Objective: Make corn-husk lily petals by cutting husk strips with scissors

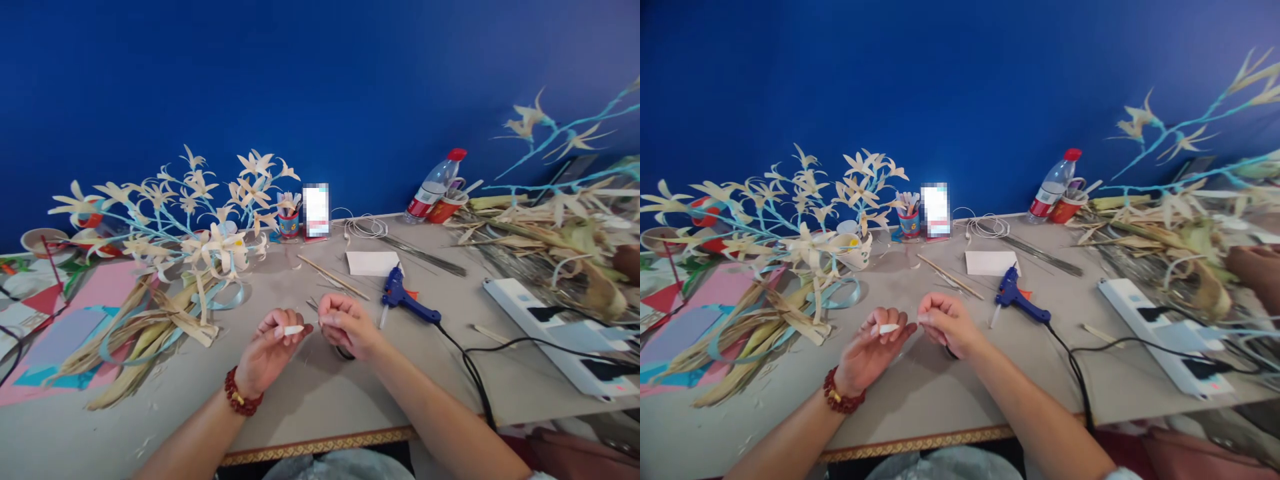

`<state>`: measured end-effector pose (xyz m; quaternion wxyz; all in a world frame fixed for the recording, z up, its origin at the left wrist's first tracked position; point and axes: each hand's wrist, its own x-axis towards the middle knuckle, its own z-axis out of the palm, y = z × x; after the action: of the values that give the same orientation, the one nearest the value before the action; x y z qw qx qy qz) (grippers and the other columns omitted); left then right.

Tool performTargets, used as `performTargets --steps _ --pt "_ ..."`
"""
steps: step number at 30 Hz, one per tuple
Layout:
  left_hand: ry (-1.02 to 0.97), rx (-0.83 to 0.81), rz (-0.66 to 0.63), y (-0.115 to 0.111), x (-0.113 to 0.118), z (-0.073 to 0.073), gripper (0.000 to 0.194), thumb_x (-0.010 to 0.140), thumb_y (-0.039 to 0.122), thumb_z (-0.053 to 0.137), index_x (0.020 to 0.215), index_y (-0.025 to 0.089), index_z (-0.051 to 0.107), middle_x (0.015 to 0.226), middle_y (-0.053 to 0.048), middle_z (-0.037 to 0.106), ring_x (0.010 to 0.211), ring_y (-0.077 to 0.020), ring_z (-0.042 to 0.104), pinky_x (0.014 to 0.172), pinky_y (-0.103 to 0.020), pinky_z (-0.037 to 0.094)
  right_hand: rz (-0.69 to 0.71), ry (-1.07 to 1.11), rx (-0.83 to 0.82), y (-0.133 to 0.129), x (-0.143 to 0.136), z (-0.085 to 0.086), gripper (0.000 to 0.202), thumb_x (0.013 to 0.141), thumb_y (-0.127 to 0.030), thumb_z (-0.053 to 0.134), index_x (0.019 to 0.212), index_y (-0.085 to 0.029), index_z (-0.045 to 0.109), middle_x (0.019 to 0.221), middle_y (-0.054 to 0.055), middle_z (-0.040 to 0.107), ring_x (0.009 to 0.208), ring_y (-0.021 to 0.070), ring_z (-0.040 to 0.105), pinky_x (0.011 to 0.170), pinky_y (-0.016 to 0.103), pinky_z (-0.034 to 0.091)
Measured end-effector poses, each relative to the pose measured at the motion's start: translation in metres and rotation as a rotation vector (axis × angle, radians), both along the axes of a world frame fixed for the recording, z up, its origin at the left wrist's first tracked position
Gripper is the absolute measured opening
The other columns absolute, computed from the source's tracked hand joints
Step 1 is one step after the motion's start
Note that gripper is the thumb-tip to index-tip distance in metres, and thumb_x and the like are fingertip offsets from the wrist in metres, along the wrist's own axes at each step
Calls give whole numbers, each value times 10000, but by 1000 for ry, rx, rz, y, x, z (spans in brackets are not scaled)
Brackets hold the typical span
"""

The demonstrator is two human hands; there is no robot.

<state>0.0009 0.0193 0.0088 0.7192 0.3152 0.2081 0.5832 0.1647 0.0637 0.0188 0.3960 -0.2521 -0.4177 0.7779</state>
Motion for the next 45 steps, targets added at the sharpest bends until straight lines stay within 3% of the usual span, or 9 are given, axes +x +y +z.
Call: performTargets --steps 3,7,12,18,22,25,33,40,45 --pt "39 -8 76 3 -3 -1 169 790 261 639 666 187 551 646 23 460 703 -134 471 907 -402 397 24 -43 57 1 3 1 188 714 -288 673 674 -169 532 384 -119 375 304 26 226 347 155 193" --pt "187 -65 216 10 -9 -14 86 789 254 663 743 193 622 679 26 538 720 -114 513 871 -332 422 220 -280 265 -6 2 5 200 776 -334 637 710 -154 579 478 -78 444 377 45 366 386 156 273" --pt "662 -127 402 25 -18 -22 166 763 316 688 886 206 685 805 -11 674 784 -143 587 776 -267 445 260 -423 528 -12 -3 1 174 800 -285 611 696 -148 579 548 -56 471 483 61 397 457 166 294" --pt "1386 280 577 81 -29 -26 195 838 331 566 910 221 710 942 -46 686 855 -195 613 769 -302 472 232 -557 750 -17 -5 -1 104 811 -240 584 739 -167 599 569 -65 488 517 66 429 502 162 320" --pt "1509 347 561 123 -32 -38 170 822 270 583 883 224 734 947 -48 666 871 -201 598 816 -342 466 214 -657 902 -17 -5 -1 79 795 -232 595 748 -174 621 581 -58 536 524 74 485 527 164 345" --pt "1597 387 555 136 -32 -46 166 817 248 587 868 233 745 935 -51 656 906 -216 584 846 -375 451 175 -717 974 -15 -5 -3 79 791 -242 598 754 -182 632 587 -50 566 530 82 512 531 165 354" --pt "1721 438 540 133 -38 -58 229 828 179 541 953 242 723 991 -53 637 942 -219 572 877 -400 445 145 -790 1064 -15 -6 -7 83 803 -251 590 777 -189 639 603 -42 598 526 87 524 527 166 352" --pt "1702 473 548 126 -34 -51 309 852 172 490 1112 227 647 1059 -67 618 950 -210 576 867 -384 459 115 -828 1095 -12 -6 -8 96 809 -258 578 774 -191 637 605 -35 608 537 95 538 538 171 360" --pt "1681 499 536 122 -30 -47 285 819 166 522 1038 255 682 1020 -46 615 951 -211 576 875 -375 452 106 -843 1094 -9 -6 -13 86 807 -242 577 785 -188 641 612 -31 621 536 93 537 537 173 358"
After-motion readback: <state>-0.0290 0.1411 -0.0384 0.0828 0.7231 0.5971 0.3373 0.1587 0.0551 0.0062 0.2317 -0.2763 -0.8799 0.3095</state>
